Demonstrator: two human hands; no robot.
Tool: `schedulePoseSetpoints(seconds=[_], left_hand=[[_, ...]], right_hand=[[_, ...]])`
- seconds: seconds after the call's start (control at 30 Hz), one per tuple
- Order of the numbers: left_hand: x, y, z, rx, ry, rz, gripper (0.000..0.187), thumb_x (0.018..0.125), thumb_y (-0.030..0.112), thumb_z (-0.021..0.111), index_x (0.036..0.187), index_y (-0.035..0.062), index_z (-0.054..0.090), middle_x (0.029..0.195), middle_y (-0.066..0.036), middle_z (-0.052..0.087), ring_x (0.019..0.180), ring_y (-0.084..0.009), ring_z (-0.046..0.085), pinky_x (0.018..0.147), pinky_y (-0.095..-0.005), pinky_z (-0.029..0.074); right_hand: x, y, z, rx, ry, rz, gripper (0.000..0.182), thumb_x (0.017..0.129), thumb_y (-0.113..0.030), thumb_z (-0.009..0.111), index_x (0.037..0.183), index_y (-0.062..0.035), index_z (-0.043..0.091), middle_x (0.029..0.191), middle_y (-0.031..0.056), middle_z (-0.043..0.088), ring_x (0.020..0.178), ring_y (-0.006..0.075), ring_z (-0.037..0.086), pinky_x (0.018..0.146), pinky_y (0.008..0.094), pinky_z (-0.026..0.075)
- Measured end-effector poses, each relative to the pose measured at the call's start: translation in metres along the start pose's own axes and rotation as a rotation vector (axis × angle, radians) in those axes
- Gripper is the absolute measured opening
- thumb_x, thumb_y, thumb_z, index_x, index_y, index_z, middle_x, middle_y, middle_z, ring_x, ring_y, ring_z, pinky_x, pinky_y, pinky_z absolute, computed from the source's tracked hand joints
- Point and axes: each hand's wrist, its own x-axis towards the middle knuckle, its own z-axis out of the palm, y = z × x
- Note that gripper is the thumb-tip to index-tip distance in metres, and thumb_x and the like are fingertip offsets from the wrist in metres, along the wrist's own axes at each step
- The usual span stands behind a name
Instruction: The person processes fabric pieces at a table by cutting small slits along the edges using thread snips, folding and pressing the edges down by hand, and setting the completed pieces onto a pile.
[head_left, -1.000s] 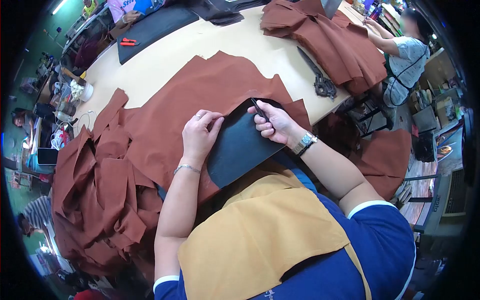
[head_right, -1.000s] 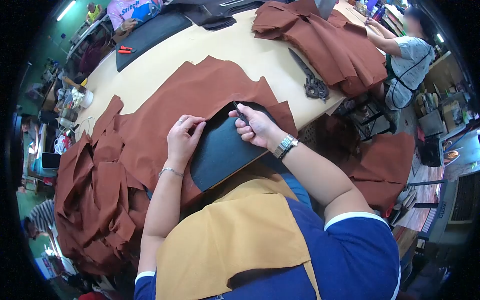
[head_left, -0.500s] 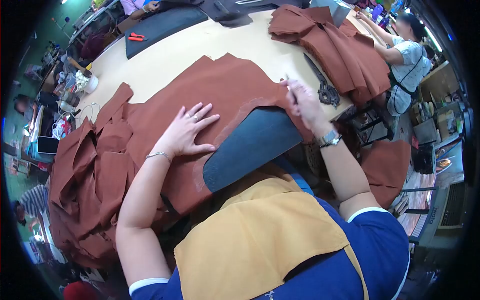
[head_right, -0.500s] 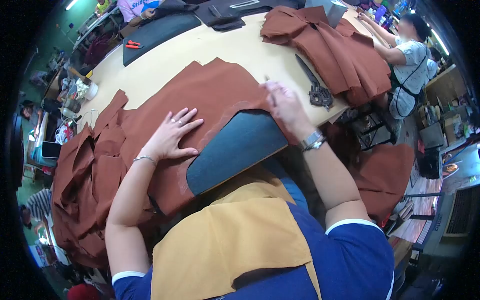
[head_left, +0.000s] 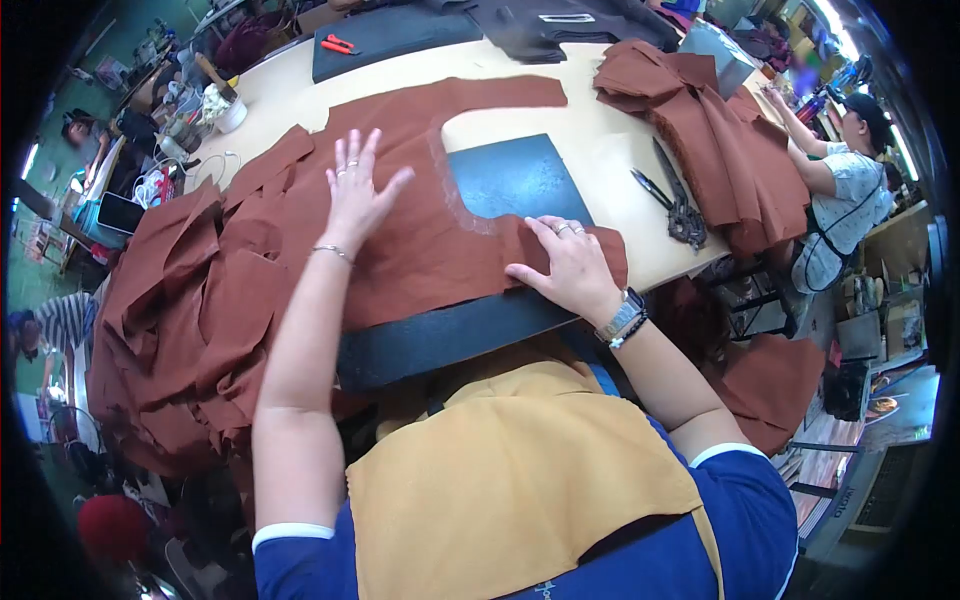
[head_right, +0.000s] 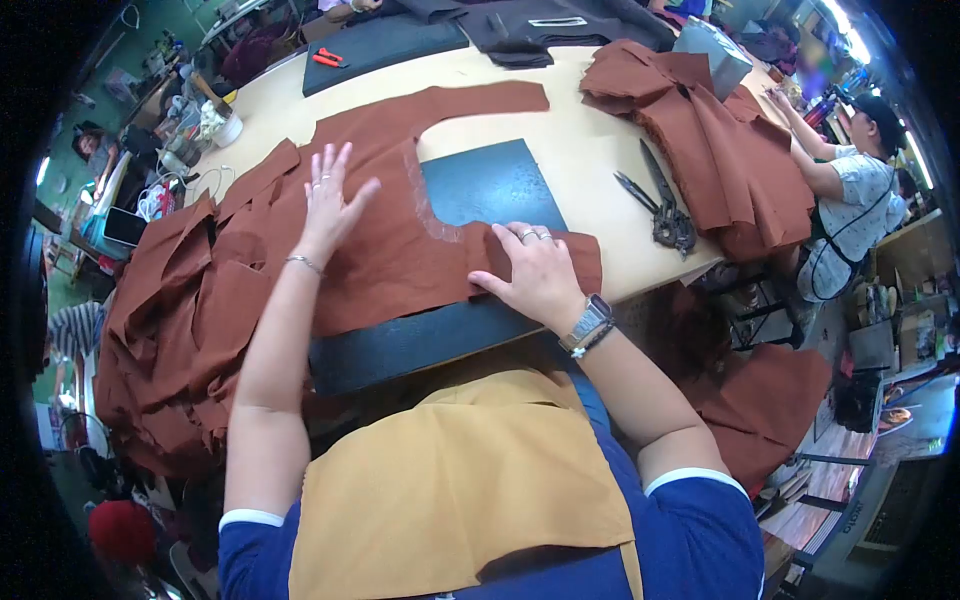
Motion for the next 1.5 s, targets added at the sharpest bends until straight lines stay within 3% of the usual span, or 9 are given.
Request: schedulePoseSetpoints(seconds=[0.13,0.27,0.47,0.53,0.67,0.77,0.9,1.13,1.5], left_hand=[[-0.044,-0.025,-0.03,0.284,-0.446,0.311,0.1,0.075,0.076,0.06,0.154,0.0227,0.029,0.162,-0.015,0.018,0.15,-0.0369,0.013,0.116,-0.0631,0.012],[-0.09,0.013,-0.037,0.432,-0.389,0.08,0.113,0.07,0.079,0.061,0.155,0.013,0.027,0.159,-0.021,0.024,0.147,-0.0377,0.021,0.116,-0.0631,0.012],[-0.101,0.124,-0.096,0.7,-1.015,-0.067,0.112,0.067,0.081,0.062,0.14,-0.002,0.045,0.135,-0.024,0.052,0.125,-0.0374,0.052,0.112,-0.0697,0.012],[-0.098,0.103,-0.064,0.434,-0.466,0.354,0.094,0.072,0.07,0.068,0.136,0.0037,0.05,0.137,-0.019,0.052,0.13,-0.0364,0.047,0.11,-0.0691,0.017],[-0.048,0.101,0.015,-0.107,-0.322,0.687,0.068,0.075,0.054,0.076,0.125,0.0109,0.059,0.12,-0.014,0.062,0.117,-0.0314,0.055,0.104,-0.0456,0.035],[-0.03,0.114,0.036,-0.117,-0.409,0.629,0.053,0.073,0.055,0.077,0.102,0.0119,0.065,0.101,-0.012,0.067,0.103,-0.0261,0.062,0.094,-0.0431,0.039],[-0.032,0.126,0.047,-0.103,-0.292,0.6,0.045,0.073,0.056,0.077,0.081,0.0136,0.063,0.075,-0.005,0.067,0.078,-0.0231,0.065,0.086,-0.0404,0.039],[-0.034,0.123,0.053,-0.077,-0.242,0.584,0.041,0.074,0.052,0.078,0.078,0.0141,0.064,0.067,-0.004,0.066,0.07,-0.0215,0.065,0.086,-0.0411,0.039],[-0.025,0.082,0.023,-0.09,-0.354,0.729,0.012,0.089,0.019,0.065,0.097,0.0181,0.074,0.099,-0.002,0.07,0.096,-0.0211,0.064,0.099,-0.0435,0.041]], right_hand=[[0.002,0.02,0.002,-0.036,0.001,0.123,0.073,0.077,-0.053,0.075,0.129,-0.0058,0.058,0.119,0.0168,0.059,0.107,0.0352,0.058,0.093,0.0443,0.047],[0.026,0.042,-0.037,0.215,-0.354,0.379,0.057,0.073,-0.038,0.084,0.116,-0.0065,0.066,0.089,0.0111,0.062,0.093,0.0293,0.06,0.082,0.0387,0.048],[0.032,0.102,-0.026,0.236,-0.233,-0.184,0.034,0.071,-0.027,0.083,0.081,-0.0028,0.062,0.074,0.0082,0.057,0.072,0.0218,0.056,0.068,0.0344,0.046],[0.041,0.098,-0.035,0.227,-0.302,-0.202,0.032,0.07,-0.021,0.083,0.081,-0.0022,0.06,0.072,0.0087,0.057,0.068,0.0193,0.054,0.066,0.0333,0.046],[0.063,0.072,-0.083,0.194,-0.575,-0.01,0.035,0.072,-0.021,0.082,0.094,-0.0019,0.063,0.078,0.0091,0.063,0.074,0.0181,0.057,0.071,0.0316,0.048],[0.083,0.09,-0.117,0.108,-0.567,0.031,0.037,0.071,-0.021,0.082,0.099,-0.0036,0.065,0.086,0.0103,0.066,0.083,0.0203,0.061,0.074,0.0334,0.05],[0.082,0.102,-0.115,-0.472,0.226,-0.179,0.023,0.071,-0.001,0.067,0.094,-0.0059,0.065,0.093,0.0104,0.067,0.087,0.0334,0.062,0.079,0.0417,0.049],[0.049,0.046,-0.024,0.303,-0.404,-0.146,0.028,0.079,-0.009,0.068,0.107,-0.0043,0.068,0.099,0.015,0.068,0.095,0.0301,0.066,0.088,0.0399,0.052],[0.024,0.051,0.005,0.195,-0.091,-0.351,0.015,0.084,-0.005,0.061,0.096,-0.0069,0.069,0.093,0.0097,0.064,0.089,0.0265,0.064,0.08,0.0368,0.053]])
